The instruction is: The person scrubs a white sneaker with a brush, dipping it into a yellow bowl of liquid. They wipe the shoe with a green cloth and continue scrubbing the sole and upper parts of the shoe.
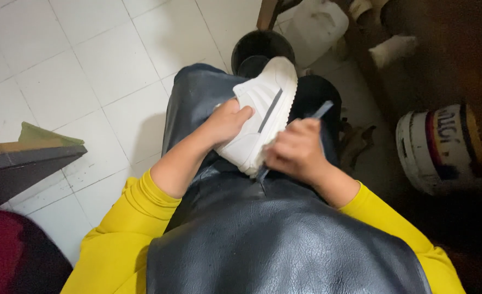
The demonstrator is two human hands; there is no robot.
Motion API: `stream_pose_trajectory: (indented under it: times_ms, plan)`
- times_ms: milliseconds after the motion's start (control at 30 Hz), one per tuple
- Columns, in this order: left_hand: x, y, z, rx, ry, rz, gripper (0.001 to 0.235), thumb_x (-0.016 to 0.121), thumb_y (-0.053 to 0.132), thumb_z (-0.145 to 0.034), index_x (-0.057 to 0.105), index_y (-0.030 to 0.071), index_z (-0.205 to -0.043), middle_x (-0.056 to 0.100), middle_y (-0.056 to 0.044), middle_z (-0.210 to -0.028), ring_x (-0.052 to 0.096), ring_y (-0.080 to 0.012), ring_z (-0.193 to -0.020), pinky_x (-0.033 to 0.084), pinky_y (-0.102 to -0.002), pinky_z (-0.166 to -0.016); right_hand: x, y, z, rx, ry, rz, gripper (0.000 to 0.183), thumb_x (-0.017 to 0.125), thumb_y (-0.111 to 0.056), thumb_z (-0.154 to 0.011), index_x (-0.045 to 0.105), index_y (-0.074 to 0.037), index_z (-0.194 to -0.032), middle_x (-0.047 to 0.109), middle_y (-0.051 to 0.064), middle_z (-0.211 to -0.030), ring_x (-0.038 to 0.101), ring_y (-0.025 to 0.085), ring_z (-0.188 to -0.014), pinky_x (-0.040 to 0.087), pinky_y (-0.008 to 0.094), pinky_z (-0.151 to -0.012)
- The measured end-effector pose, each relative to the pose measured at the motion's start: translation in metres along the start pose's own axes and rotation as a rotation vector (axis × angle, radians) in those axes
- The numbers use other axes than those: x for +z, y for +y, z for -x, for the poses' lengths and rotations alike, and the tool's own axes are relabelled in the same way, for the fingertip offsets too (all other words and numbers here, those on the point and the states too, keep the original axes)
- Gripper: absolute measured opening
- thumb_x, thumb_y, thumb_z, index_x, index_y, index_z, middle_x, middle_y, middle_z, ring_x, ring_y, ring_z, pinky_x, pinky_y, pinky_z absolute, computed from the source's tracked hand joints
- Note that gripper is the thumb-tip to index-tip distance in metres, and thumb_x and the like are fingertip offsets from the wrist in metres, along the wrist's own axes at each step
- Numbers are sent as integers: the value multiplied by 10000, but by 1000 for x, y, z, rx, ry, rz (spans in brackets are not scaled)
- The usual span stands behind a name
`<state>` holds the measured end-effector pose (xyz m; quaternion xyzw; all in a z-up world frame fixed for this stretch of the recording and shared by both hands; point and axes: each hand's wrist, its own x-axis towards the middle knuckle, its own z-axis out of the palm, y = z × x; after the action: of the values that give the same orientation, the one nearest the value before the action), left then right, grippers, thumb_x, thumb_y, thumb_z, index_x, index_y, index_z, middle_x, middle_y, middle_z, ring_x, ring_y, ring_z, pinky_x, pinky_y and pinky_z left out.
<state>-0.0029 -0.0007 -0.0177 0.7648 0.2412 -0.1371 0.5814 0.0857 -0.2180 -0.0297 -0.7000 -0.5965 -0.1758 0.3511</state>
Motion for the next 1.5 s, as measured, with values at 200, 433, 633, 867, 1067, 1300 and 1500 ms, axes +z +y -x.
stream_pose_trajectory:
  times_ms: [200,433,633,867,1067,1300,1500]
  plan:
    - [1,-3,-6,41,-21,12,462,546,353,-902,725,-70,-947,671,-189,-789,689,-288,-827,555,-465,-756,-3,41,-2,-16,31,67,343,747,-138,-836,488,-170,-613,400,4,-588,418,254,-564,331,403,-634]
    - [0,33,14,161,-48,58,410,542,289,-914,714,-80,-862,633,-135,-720,623,-222,-753,540,-389,-678,-5,86,13,135,83,196,320,759,-213,-890,512,-181,-688,439,-7,-633,495,265,-645,369,403,-721]
    - [-4,19,9,193,-82,74,401,549,287,-946,717,-76,-920,670,-147,-746,653,-227,-753,557,-424,-728,4,14,-6,-1,-147,419,348,673,-265,-711,376,-262,-529,395,-58,-500,421,211,-512,376,414,-624]
    - [-5,18,8,243,-67,119,352,574,264,-945,714,-37,-827,638,-75,-692,601,-168,-699,540,-362,-641,16,13,-3,13,97,104,285,720,-273,-816,524,-279,-609,498,-58,-605,477,218,-600,362,388,-708]
    - [-2,10,11,291,-88,140,371,543,235,-973,731,-82,-1014,720,-155,-848,631,-188,-824,557,-428,-782,-5,42,-7,67,67,228,284,791,-244,-804,542,-199,-676,473,-15,-638,509,254,-650,382,409,-704]
    - [-6,13,14,360,-68,170,354,559,234,-983,731,-57,-1087,750,-174,-924,668,-203,-870,564,-450,-833,-38,44,-36,-16,105,343,322,728,-247,-883,505,-217,-652,486,-6,-630,480,235,-610,391,374,-715]
    - [-16,60,20,428,30,245,364,593,297,-982,731,-34,-1046,736,-143,-876,646,-199,-810,569,-422,-807,-118,20,-128,-45,90,577,312,762,-269,-919,528,-169,-739,495,31,-685,542,246,-662,420,381,-702]
